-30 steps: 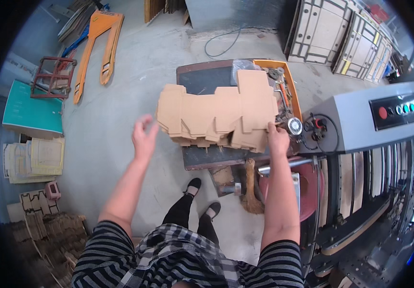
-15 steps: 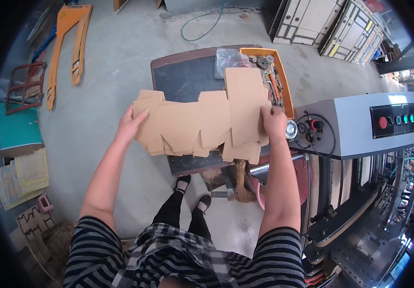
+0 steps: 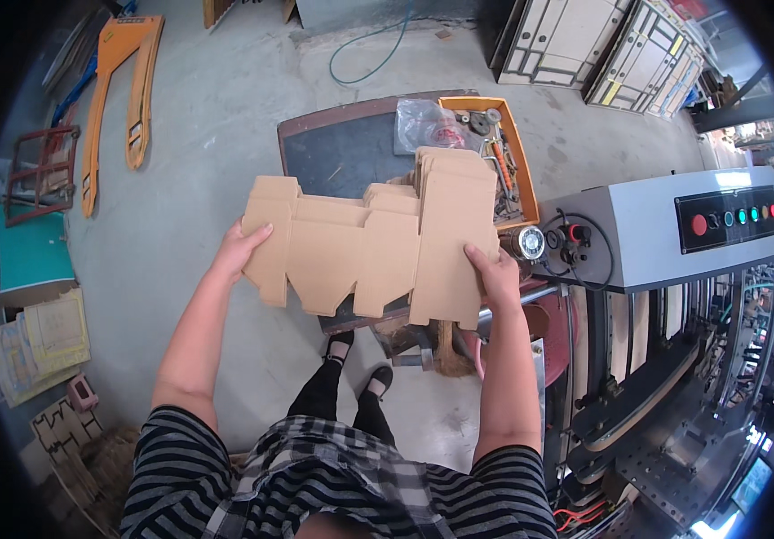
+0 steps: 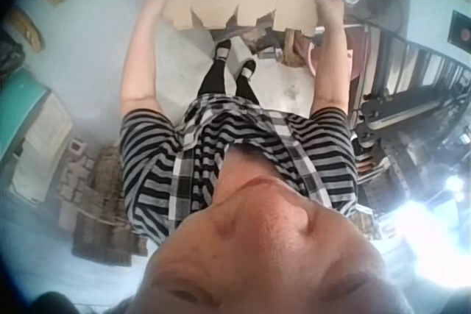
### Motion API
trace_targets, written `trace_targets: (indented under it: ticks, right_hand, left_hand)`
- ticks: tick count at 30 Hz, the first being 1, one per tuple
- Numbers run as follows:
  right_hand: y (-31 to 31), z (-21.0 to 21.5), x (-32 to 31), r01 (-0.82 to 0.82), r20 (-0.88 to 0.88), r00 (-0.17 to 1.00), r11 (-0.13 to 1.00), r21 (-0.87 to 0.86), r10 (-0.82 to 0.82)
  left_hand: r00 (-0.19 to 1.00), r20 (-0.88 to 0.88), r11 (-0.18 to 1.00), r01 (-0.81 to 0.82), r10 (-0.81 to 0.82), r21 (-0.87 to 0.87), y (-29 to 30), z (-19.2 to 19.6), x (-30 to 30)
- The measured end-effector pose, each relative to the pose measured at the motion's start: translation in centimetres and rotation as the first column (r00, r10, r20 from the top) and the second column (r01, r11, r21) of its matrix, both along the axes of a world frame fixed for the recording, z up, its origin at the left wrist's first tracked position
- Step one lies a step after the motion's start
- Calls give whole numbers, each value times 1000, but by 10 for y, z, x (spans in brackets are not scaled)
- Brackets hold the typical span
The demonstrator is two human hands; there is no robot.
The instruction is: The person sweeps debris from the floor and machine surfaces using a broom and dustpan, then loads flat cardboard pieces into a cardboard folding machine. The person repeats the loading process several times and sweeps again afterward.
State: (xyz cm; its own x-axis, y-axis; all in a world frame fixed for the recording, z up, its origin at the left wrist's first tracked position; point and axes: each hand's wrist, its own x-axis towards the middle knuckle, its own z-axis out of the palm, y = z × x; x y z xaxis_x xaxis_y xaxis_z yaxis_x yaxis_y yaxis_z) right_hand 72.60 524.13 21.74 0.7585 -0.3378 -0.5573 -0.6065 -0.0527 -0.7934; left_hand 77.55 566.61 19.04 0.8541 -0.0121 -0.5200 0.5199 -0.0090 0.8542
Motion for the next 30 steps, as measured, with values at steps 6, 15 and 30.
trace_targets:
  ticks: [6, 15, 30]
  right_hand:
    - [-8, 10, -14, 68, 217, 969, 973, 219, -117]
    - [-25, -1, -16, -19, 252, 966, 956, 293, -58]
    - [-34, 37, -26, -93, 573, 818, 969, 229, -57]
  left_hand:
    - [984, 177, 998, 2, 8, -56, -5, 24, -5]
    - [929, 367, 997, -17, 41, -69, -15, 47, -3]
    - [810, 583, 990, 21, 66, -141, 2, 97, -28]
